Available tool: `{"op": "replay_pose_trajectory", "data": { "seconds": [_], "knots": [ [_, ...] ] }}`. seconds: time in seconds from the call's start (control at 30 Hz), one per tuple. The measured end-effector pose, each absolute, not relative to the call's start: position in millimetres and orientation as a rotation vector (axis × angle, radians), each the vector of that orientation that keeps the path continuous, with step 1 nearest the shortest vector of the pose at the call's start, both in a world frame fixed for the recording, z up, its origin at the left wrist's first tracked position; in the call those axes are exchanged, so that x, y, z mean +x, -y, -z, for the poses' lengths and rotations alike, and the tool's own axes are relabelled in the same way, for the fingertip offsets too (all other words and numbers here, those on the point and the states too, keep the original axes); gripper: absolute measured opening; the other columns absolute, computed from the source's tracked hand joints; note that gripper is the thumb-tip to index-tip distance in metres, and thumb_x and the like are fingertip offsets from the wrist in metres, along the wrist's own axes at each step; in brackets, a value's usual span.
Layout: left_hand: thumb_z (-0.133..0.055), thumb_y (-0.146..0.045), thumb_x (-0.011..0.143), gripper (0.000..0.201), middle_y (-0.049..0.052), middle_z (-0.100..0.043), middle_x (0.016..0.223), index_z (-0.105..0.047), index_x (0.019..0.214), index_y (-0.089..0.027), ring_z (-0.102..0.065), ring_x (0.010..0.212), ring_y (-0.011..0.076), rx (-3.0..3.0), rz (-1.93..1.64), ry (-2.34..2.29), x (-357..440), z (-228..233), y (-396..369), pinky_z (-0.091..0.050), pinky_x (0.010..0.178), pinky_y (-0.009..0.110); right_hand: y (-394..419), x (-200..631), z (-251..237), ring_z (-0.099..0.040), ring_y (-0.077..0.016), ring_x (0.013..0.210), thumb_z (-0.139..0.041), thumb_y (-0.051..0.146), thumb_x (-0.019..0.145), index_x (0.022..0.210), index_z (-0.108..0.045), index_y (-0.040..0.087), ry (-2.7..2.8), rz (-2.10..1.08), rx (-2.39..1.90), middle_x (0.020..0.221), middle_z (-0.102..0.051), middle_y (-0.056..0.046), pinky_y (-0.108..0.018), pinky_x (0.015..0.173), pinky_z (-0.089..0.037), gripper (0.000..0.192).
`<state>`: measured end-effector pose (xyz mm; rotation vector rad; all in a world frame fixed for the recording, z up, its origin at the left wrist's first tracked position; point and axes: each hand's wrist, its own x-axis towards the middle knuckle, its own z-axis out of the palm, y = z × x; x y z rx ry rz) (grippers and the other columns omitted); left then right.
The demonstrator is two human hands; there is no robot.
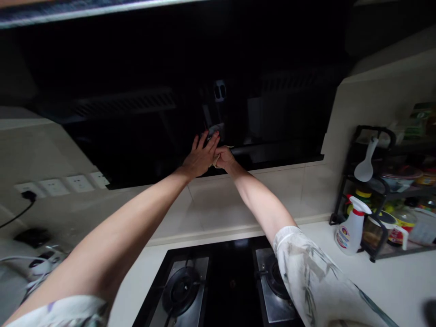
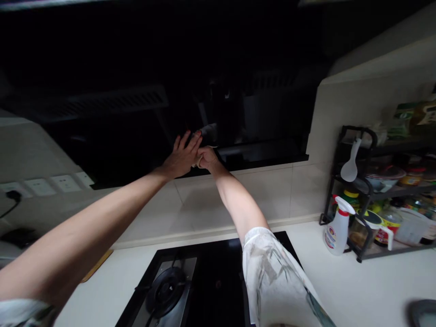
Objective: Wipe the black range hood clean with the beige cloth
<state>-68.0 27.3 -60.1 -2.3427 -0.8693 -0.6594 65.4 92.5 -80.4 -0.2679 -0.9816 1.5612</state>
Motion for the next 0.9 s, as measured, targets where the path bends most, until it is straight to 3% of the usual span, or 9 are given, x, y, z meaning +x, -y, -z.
{"op": "replay_pose_trajectory", "data": {
  "seconds": [0.1,0.2,0.27,0.33,0.4,0.57,0.73,0.9],
  "knots": [
    [-0.052,-0.007,0.085,0.065,0.017,-0.04,0.171,-0.064,0.148,-0.017,-0.027,0.163,0.0378,-2.43,1.115,0.991,-88,101,-13,-0.025,0.131,0.066,-87,66,78,-0.062,-0.0156,0.067,-0.057,0.012,0.061,0.068,-0.051,0.019,0.941,-1.635,-0.282,0.058,-0.055,0.002,-0.028,0.073,-0.058,0.012],
    [-0.059,-0.006,0.081,0.038,0.015,-0.072,0.131,-0.075,0.111,-0.021,-0.063,0.134,0.0342,-2.457,2.111,1.284,-83,132,-15,-0.045,0.121,0.058,-78,68,72,-0.065,-0.0189,0.072,-0.058,0.015,0.065,0.072,-0.052,0.02,0.891,-1.666,-0.287,0.058,-0.055,0.001,-0.032,0.076,-0.061,0.01],
    [-0.059,-0.003,0.082,0.03,0.011,-0.076,0.11,-0.073,0.101,-0.021,-0.073,0.115,0.0284,-2.402,2.536,1.339,-66,133,-26,-0.055,0.11,0.049,-70,67,67,-0.066,-0.0191,0.074,-0.057,0.017,0.07,0.076,-0.055,0.019,0.792,-1.656,-0.246,0.062,-0.06,0.0,-0.033,0.078,-0.062,0.007],
    [-0.059,0.002,0.082,0.027,0.007,-0.076,0.097,-0.07,0.09,-0.021,-0.075,0.107,0.0236,-2.201,3.132,1.31,-46,120,-40,-0.058,0.104,0.039,-61,66,62,-0.067,-0.0187,0.075,-0.057,0.019,0.078,0.084,-0.059,0.018,0.678,-1.638,-0.176,0.07,-0.066,-0.001,-0.035,0.081,-0.063,0.006],
    [-0.059,0.004,0.083,0.027,0.004,-0.075,0.087,-0.068,0.083,-0.021,-0.076,0.099,0.0209,-2.028,3.47,1.238,-30,102,-53,-0.059,0.098,0.034,-54,65,58,-0.068,-0.0178,0.077,-0.055,0.021,0.086,0.09,-0.061,0.018,0.605,-1.624,-0.124,0.077,-0.07,-0.002,-0.035,0.083,-0.063,0.007],
    [-0.057,-0.002,0.094,0.024,0.004,-0.073,0.078,-0.073,0.093,-0.02,-0.074,0.079,0.0195,-2.003,3.853,1.09,-19,82,-66,-0.062,0.083,0.032,-50,70,52,-0.069,-0.0149,0.08,-0.058,0.023,0.095,0.093,-0.059,0.02,0.631,-1.554,-0.227,0.077,-0.069,0.001,-0.028,0.081,-0.062,0.004],
    [-0.06,-0.014,0.102,0.022,0.005,-0.079,0.089,-0.077,0.109,-0.025,-0.076,0.084,0.0241,-2.199,4.009,0.665,-14,86,-65,-0.061,0.088,0.041,-46,111,75,-0.07,-0.02,0.09,-0.068,0.045,0.094,0.093,-0.059,0.021,0.88,-1.311,-0.485,0.079,-0.067,-0.001,-0.031,0.085,-0.059,0.026],
    [-0.048,-0.004,0.102,0.037,0.006,-0.078,0.086,-0.079,0.11,-0.023,-0.076,0.098,0.0234,-1.917,4.235,0.211,15,80,-59,-0.057,0.097,0.036,-20,214,132,-0.065,-0.0269,0.101,-0.068,0.061,0.087,0.095,-0.062,0.02,1.243,-0.287,-0.973,0.092,-0.068,-0.009,-0.042,0.095,-0.053,0.043]
  ]
}}
